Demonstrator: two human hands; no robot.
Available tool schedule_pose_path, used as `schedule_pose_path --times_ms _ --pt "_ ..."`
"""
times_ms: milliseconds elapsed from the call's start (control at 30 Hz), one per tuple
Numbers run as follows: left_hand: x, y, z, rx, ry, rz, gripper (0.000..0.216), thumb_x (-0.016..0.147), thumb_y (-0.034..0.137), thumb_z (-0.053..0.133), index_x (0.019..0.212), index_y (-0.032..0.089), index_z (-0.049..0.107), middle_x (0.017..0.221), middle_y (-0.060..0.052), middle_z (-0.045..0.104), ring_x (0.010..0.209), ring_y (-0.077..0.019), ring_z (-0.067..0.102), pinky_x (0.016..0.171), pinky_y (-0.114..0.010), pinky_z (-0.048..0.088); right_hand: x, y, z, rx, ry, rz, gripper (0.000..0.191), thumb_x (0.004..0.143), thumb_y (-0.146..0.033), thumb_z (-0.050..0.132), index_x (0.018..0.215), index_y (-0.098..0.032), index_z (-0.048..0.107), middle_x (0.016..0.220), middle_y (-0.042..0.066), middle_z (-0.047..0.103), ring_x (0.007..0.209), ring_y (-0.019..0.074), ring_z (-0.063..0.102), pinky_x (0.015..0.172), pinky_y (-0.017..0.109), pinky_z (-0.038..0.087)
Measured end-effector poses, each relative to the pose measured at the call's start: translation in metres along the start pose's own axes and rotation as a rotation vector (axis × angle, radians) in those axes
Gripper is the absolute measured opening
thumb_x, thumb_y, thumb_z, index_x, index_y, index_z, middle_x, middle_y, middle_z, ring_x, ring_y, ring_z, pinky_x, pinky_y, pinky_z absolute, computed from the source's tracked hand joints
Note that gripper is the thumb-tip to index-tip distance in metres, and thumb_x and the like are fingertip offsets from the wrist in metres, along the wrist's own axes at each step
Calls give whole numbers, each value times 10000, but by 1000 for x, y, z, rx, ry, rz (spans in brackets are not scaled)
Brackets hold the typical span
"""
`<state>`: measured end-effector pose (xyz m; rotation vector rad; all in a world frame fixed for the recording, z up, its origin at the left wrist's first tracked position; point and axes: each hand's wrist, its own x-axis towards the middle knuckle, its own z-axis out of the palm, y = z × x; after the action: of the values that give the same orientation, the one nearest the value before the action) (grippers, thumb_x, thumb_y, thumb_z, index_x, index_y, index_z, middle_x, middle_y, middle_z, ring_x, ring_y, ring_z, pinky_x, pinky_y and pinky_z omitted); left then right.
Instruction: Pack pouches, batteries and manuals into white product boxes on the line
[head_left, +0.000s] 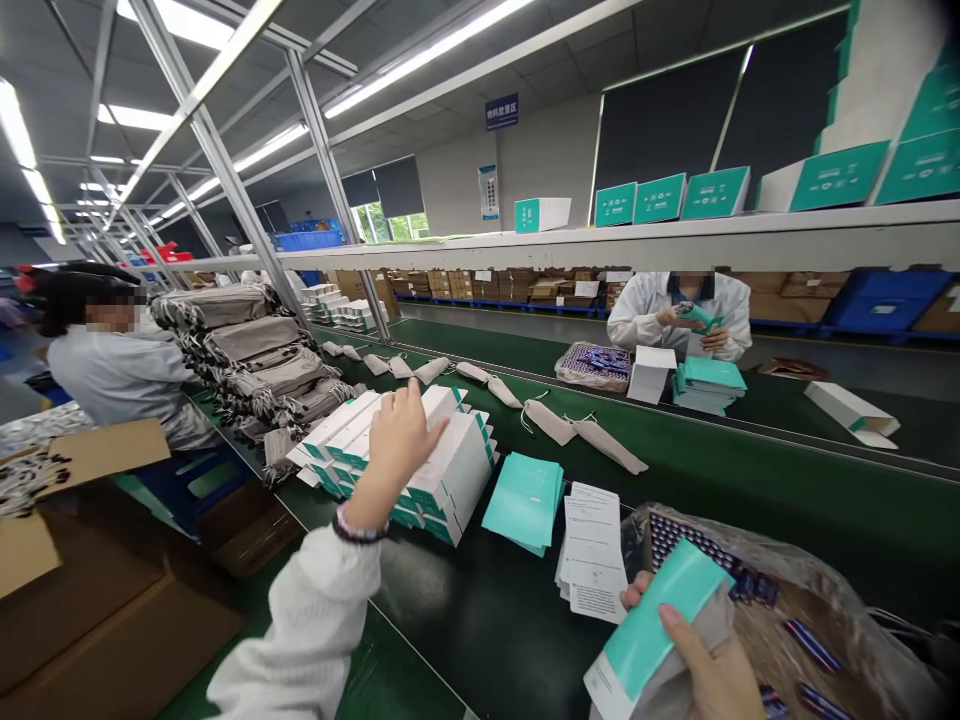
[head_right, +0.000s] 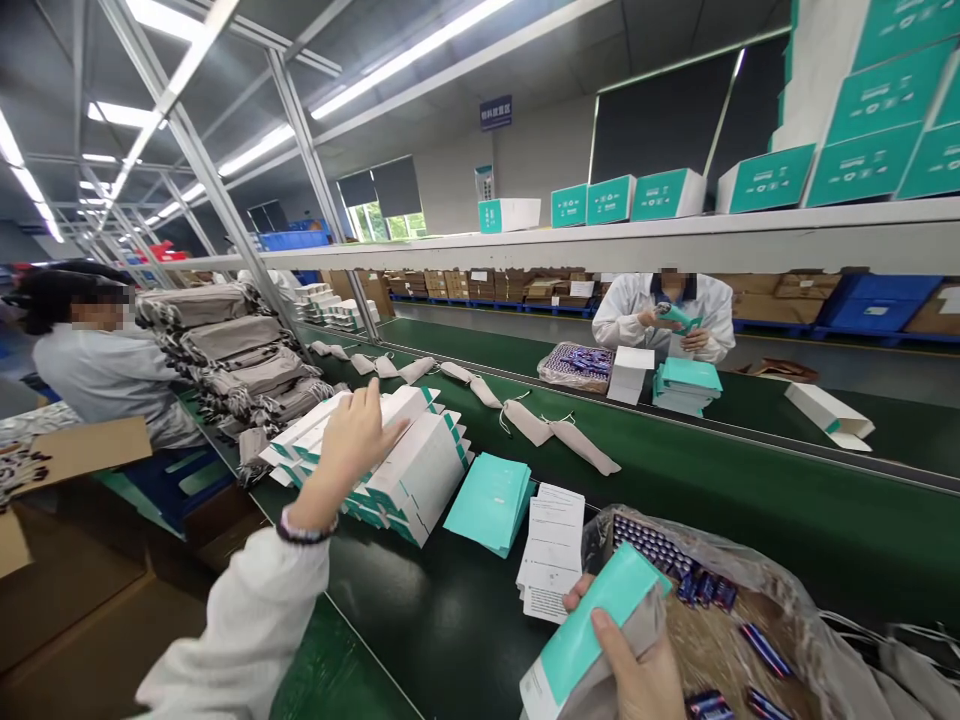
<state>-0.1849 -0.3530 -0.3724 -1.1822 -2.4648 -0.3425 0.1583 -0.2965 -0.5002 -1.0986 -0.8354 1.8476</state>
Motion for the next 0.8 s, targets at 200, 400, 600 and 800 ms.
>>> schedule_pose_path --times_ms 200,400,600,800 --pt "36 -28 -25 -41 -58 17 461 776 338 653 1165 110 554 1101 -174 651 979 -345 657 806 -442 538 -4 -5 -11 11 -12 39 698 588 -443 891 1161 -236 550 927 83 756 863 354 719 630 414 611" --pt "-76 16 -26 -1024 -275 331 496 845 516 538 1202 172 553 1199 -143 657 992 -306 685 780 -415 588 2 -47 -34 306 122 -77 507 656 -361 848 1086 -224 618 950 49 704 869 275 710 714 379 638" --pt "-176 118 51 -898 -468 351 774 737 101 588 1461 264 365 1269 -100 631 1127 -299 614 935 -422 513 7 -84 -9 460 197 -376 315 737 -357 776 954 -189 621 918 19 644 886 199 674 806 337 614" --pt "-195 142 70 -522 -383 518 906 681 15 542 1495 359 344 1228 -88 570 1048 -328 552 852 -459 466 -7 -79 17 -31 231 -654 404 728 -272 787 1046 -252 539 928 24 704 822 221 687 786 412 593"
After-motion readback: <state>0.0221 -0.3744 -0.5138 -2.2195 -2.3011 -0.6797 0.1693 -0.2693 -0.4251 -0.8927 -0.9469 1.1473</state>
